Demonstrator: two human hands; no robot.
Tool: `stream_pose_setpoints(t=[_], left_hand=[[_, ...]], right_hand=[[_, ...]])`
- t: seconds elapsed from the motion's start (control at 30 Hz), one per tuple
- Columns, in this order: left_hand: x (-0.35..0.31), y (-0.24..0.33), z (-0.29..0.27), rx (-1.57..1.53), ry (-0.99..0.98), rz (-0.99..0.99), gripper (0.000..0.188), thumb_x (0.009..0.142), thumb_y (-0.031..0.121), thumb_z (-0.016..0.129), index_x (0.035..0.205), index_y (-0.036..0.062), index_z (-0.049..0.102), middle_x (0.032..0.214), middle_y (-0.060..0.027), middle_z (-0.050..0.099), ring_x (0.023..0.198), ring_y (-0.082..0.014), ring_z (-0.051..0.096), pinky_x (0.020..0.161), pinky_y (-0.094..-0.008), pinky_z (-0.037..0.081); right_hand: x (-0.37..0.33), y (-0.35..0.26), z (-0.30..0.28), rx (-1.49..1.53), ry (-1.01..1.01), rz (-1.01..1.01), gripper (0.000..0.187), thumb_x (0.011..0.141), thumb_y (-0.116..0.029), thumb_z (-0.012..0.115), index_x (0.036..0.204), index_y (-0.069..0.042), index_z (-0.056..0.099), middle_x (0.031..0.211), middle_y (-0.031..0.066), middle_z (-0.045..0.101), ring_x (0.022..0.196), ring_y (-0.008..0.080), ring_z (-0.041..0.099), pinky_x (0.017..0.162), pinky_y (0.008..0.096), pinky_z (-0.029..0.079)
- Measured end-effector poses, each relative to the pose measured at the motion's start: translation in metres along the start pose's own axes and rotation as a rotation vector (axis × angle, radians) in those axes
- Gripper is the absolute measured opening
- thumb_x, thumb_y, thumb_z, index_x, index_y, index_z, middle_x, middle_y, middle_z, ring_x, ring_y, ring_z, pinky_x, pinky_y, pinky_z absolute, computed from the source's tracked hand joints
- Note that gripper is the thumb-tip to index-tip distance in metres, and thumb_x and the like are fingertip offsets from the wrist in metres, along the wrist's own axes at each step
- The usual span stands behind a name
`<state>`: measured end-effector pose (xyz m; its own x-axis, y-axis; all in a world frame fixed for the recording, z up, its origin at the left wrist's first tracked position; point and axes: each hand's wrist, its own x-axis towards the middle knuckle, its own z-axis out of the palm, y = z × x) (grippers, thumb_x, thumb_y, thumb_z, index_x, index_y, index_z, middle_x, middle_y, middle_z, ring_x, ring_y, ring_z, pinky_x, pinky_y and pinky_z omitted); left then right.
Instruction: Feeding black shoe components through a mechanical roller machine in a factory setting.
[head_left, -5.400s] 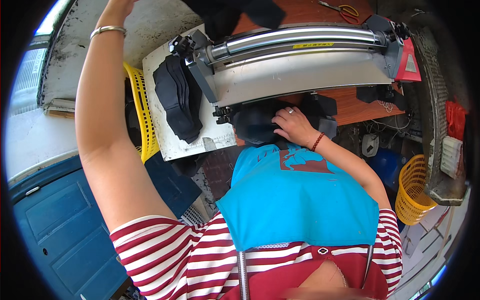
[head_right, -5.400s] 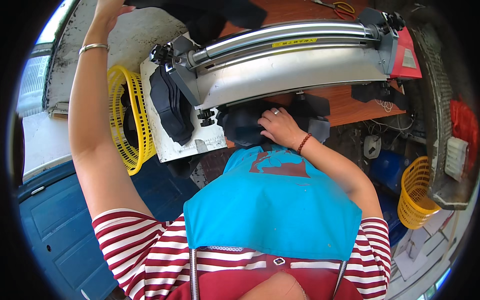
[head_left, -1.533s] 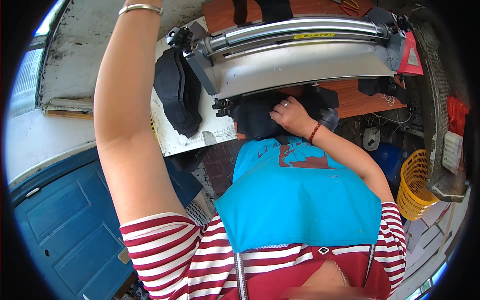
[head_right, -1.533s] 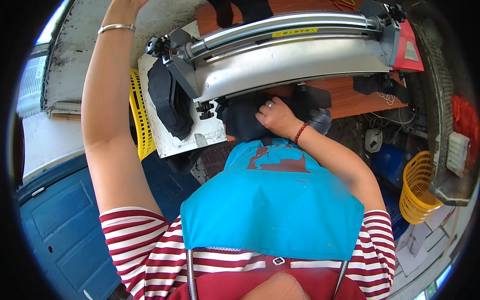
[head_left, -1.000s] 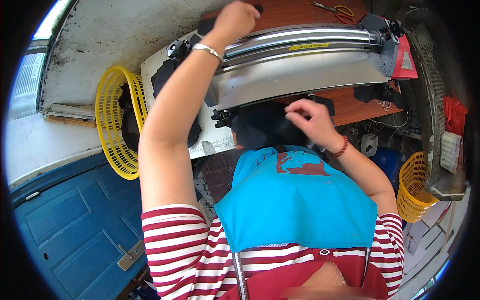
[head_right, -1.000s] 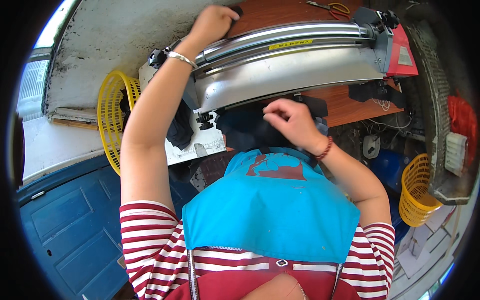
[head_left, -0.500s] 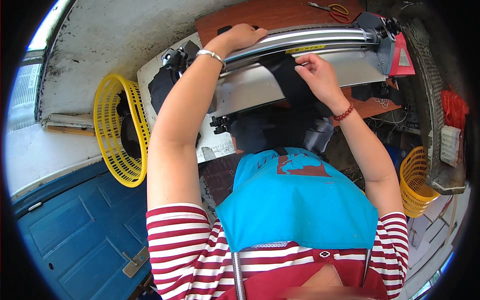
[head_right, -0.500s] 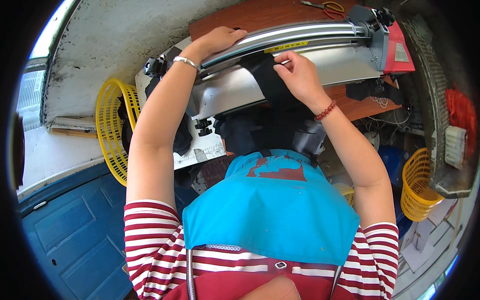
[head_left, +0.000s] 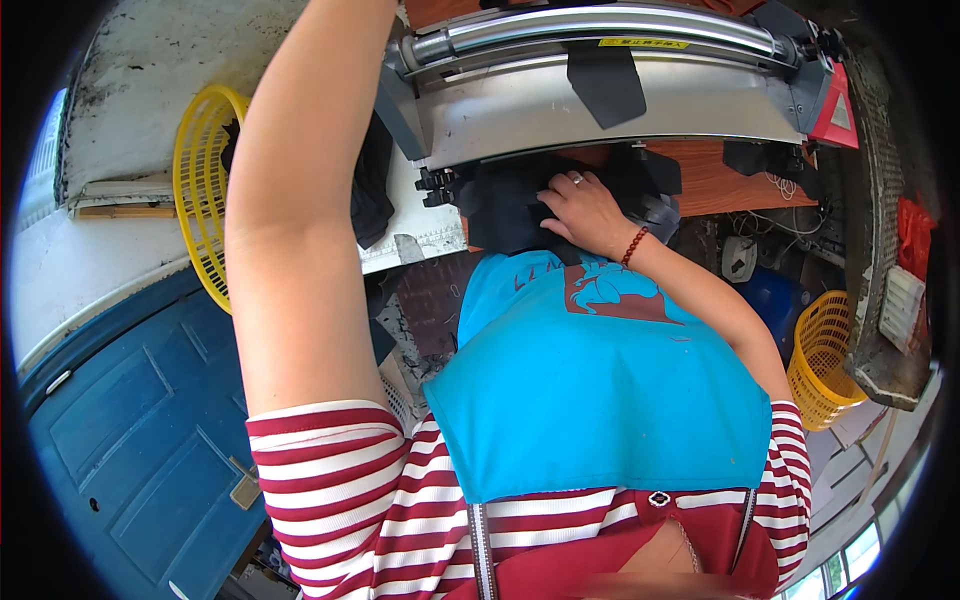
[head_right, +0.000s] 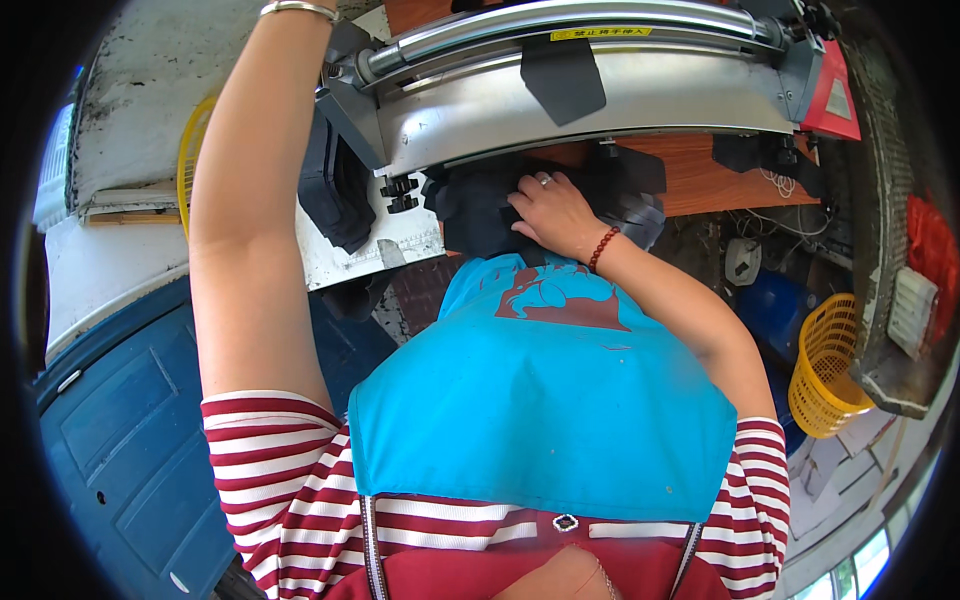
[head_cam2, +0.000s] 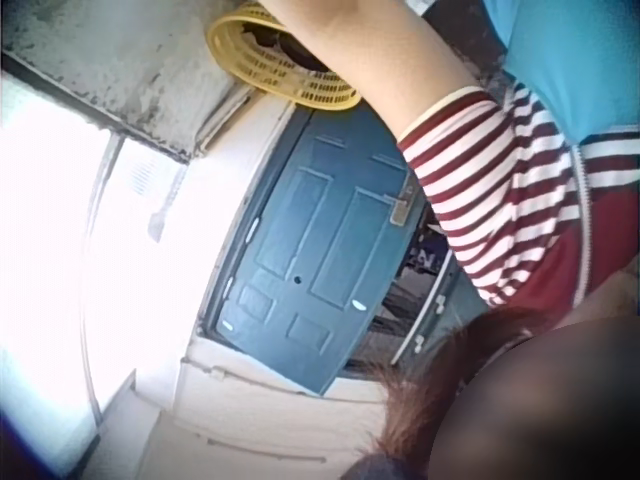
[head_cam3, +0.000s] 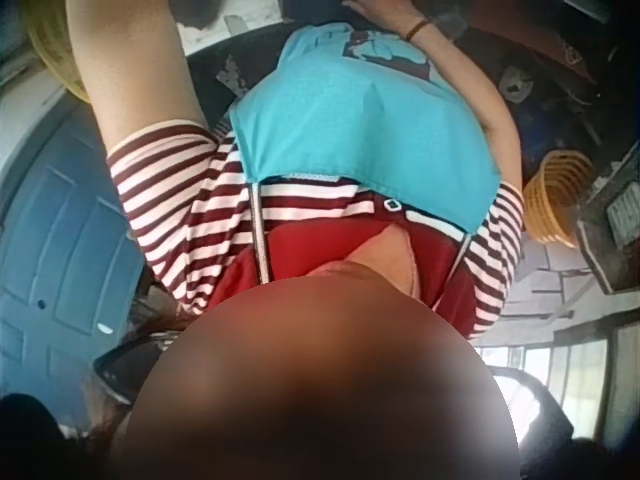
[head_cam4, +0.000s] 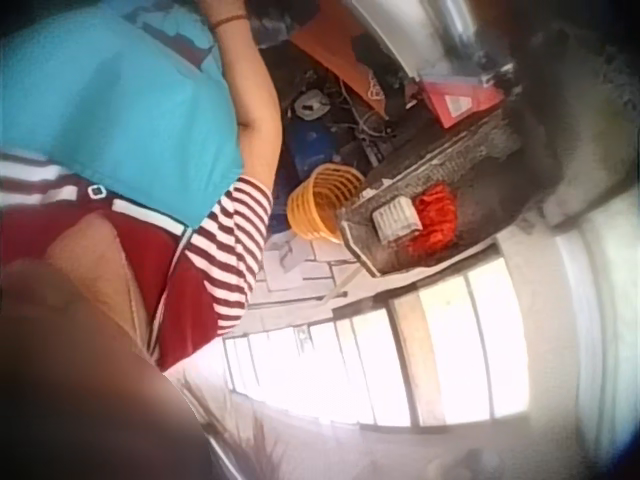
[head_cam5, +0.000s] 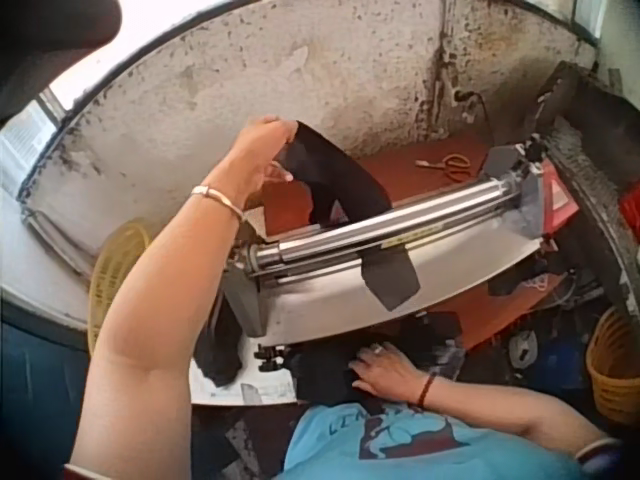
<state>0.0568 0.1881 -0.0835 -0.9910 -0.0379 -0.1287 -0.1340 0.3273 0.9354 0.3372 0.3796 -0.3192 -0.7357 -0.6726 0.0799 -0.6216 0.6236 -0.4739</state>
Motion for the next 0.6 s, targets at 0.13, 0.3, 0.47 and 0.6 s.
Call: stream_pose_setpoints(t=[0.13,0.3,0.47,0.6], left_hand=[[0.001,0.016,-0.032,-0.068,-0.03,0.081,0.01,0.089,0.012,0.059,0.098,0.0075,0.057,0.085,-0.0065,0.049,0.065,-0.0229,0.053,0.051,-0.0361,0.052],[0.011,0.018,-0.048,-0.049,0.088,0.142,0.011,0.09,0.006,0.055,0.1,0.0087,0.059,0.088,-0.0063,0.053,0.062,-0.022,0.055,0.048,-0.0372,0.053],[-0.013,0.027,-0.03,0.076,0.171,0.186,0.036,0.091,-0.003,0.05,0.122,0.0058,0.067,0.102,-0.0131,0.066,0.067,-0.0245,0.063,0.049,-0.0395,0.054],[0.01,-0.048,-0.013,0.371,0.164,0.721,0.036,0.09,-0.006,0.05,0.116,0.0013,0.073,0.099,-0.017,0.072,0.07,-0.0279,0.066,0.059,-0.0414,0.056]], right_hand=[[0.011,-0.003,-0.001,-0.035,-0.094,-0.043,0.028,0.079,-0.024,0.08,0.1,-0.009,0.068,0.104,0.0097,0.062,0.106,0.0293,0.059,0.088,0.0418,0.047],[0.003,-0.01,-0.024,0.334,0.038,-0.145,0.018,0.082,-0.017,0.075,0.09,-0.008,0.063,0.089,0.0107,0.065,0.086,0.0273,0.066,0.075,0.0432,0.051],[-0.01,-0.03,-0.112,0.813,0.238,0.063,0.021,0.086,-0.003,0.075,0.103,-0.004,0.063,0.097,0.0067,0.068,0.085,0.0152,0.066,0.075,0.0277,0.052],[-0.019,-0.012,-0.131,1.115,0.381,0.23,0.031,0.095,0.002,0.067,0.124,-0.003,0.059,0.117,0.0022,0.064,0.099,0.0066,0.06,0.087,0.0233,0.05]])
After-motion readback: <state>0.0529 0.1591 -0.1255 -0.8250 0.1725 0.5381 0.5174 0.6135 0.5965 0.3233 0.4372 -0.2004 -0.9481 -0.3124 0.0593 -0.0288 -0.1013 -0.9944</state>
